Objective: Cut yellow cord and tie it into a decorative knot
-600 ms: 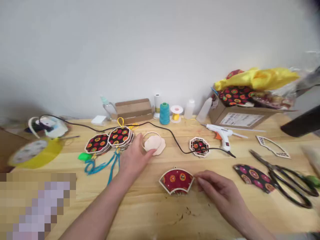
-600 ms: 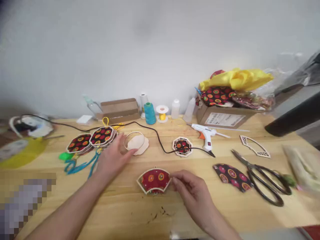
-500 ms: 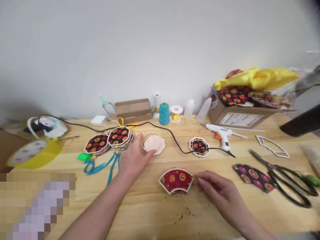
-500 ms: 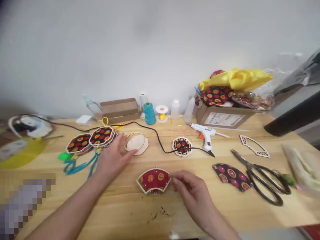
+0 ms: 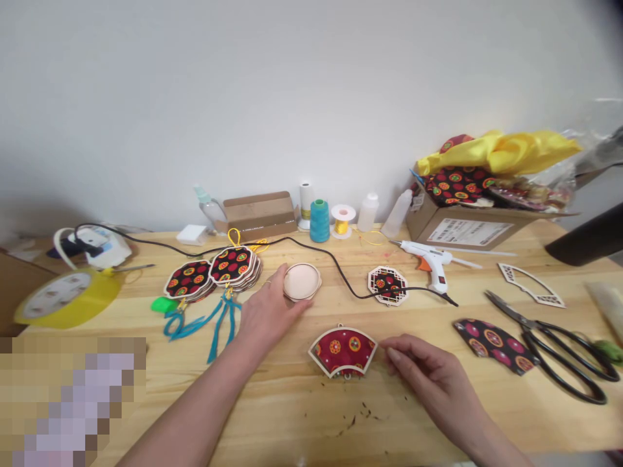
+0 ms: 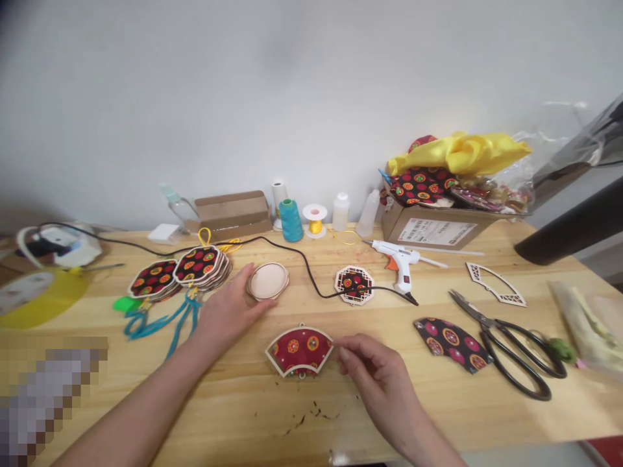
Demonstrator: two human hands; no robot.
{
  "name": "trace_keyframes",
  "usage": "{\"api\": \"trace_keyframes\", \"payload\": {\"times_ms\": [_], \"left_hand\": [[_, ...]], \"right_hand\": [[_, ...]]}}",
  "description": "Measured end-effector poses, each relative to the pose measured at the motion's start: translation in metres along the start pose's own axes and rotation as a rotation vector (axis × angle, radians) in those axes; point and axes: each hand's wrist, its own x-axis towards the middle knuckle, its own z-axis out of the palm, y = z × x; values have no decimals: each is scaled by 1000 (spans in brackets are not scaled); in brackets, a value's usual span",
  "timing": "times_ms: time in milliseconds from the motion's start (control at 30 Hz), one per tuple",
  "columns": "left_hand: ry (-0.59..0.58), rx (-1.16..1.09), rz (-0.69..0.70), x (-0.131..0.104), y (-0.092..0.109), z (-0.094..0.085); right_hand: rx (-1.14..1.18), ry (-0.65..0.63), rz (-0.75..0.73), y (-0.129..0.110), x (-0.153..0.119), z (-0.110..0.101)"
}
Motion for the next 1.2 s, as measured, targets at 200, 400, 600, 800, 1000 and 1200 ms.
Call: {"api": "trace_keyframes", "payload": {"times_ms": [200,400,600,800,1000,1200], "left_hand": [[107,22,40,10,-4,8],[305,19,113,19,-14,16],[353,-40,230,5,-5,8],[355,-91,339,-20,13,-19],[299,-68,447,-43,28,-42],[296,-122,418,-46,25,-23]], "right_hand": [[-8,-4,-19,2,0,-1],[-70,9,-95,0,-2,1],[-496,155,-413,15,-14,-7],[-1165,500,-413,37,-23,-46],[-1425,477,-171,53,-23,-81],[-1333,240,-239,66,-18,-110]]}}
